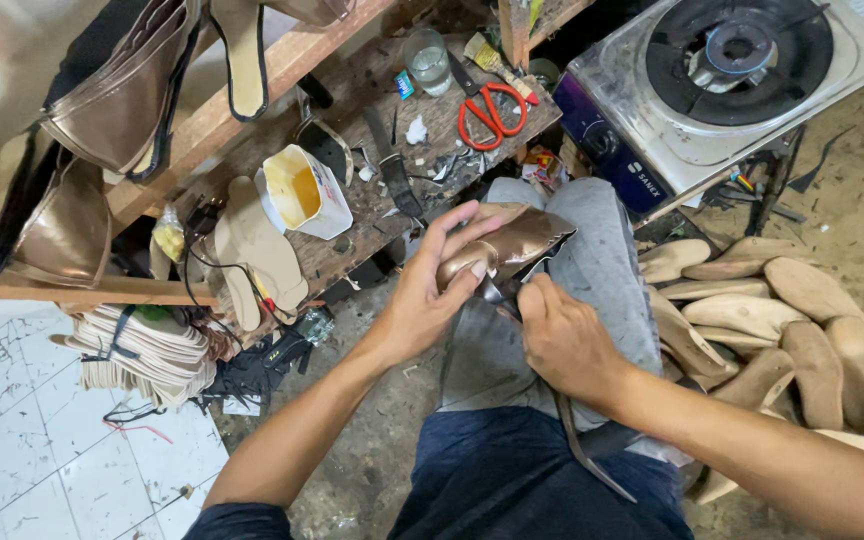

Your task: The person uses a heated metal tool to press and shape the upper of a high-heeled shoe, repeatedly applying heat and pressure along the edges and heel area. The person rotates the shoe to access different sides and continues the process until the shoe is set aside.

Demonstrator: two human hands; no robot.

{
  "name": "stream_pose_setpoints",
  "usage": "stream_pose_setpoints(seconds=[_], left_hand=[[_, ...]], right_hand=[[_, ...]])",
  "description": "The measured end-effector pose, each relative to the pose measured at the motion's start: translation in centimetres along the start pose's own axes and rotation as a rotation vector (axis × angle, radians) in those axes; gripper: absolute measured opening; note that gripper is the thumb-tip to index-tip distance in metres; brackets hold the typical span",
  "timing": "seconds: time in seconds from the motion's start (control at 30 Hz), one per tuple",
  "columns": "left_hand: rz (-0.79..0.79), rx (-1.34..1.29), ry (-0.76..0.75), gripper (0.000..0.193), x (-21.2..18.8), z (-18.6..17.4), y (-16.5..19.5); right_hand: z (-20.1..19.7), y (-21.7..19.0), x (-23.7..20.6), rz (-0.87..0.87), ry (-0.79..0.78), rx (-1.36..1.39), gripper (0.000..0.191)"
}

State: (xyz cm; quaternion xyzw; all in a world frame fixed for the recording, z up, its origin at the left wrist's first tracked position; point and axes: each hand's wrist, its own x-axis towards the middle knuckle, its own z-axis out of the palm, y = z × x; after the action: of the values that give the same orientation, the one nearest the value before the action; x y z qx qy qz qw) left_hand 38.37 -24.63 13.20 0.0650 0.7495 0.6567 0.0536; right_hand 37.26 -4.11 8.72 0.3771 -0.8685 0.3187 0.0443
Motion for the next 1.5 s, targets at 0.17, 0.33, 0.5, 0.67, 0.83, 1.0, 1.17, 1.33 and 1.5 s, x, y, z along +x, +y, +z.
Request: stream_pose_setpoints(seconds=[0.17, 0.33, 0.5, 0.67, 0.83, 1.0, 1.17, 1.33, 1.5], left_hand=[[0.063, 0.093, -0.043, 0.067, -0.6, -0.3, 0.0], [0.057, 0.122, -0.042, 0.065, -0.7, -0.4, -0.2], [0.011, 0.034, -0.014, 0.065, -0.7, -0.2, -0.5], [0.038, 0.13, -0.012, 0.066, -1.2, -0.3, -0.3], [0.108, 0.126, -0.015, 0.062, -1.6, -0.7, -0.4], [-0.036, -0.013, 0.011, 0.059, -1.7, -0.9, -1.2], [0.044, 0.015, -0.017, 0.058, -2.1, -1.4, -1.6], [-0.084, 0.062, 0.026, 0.048, -1.9, -1.9, -2.7], [-0.127, 0.01, 0.047, 0.042, -1.8, -2.8, -3.7]], right_hand=[[-2.5, 0.4, 0.0, -0.074, -0.087, -0.058, 0.027], [-3.4, 0.0, 0.7, 0.162, -0.258, 0.321, 0.022], [-0.1, -1.3, -0.4, 0.131, -0.082, 0.094, 0.023], [-2.5, 0.9, 0.8, -0.036, -0.176, 0.195, 0.02], [-3.6, 1.2, 2.7, 0.313, -0.543, 0.581, 0.023], [-0.4, -0.4, 0.9, 0.087, -0.148, 0.391, 0.029], [-0.8, 2.8, 2.1, 0.186, -0.536, 0.75, 0.027], [1.2, 1.4, 1.3, 0.034, -0.243, 0.417, 0.032], [4.2, 0.0, -0.1, 0.079, -0.165, 0.376, 0.034]])
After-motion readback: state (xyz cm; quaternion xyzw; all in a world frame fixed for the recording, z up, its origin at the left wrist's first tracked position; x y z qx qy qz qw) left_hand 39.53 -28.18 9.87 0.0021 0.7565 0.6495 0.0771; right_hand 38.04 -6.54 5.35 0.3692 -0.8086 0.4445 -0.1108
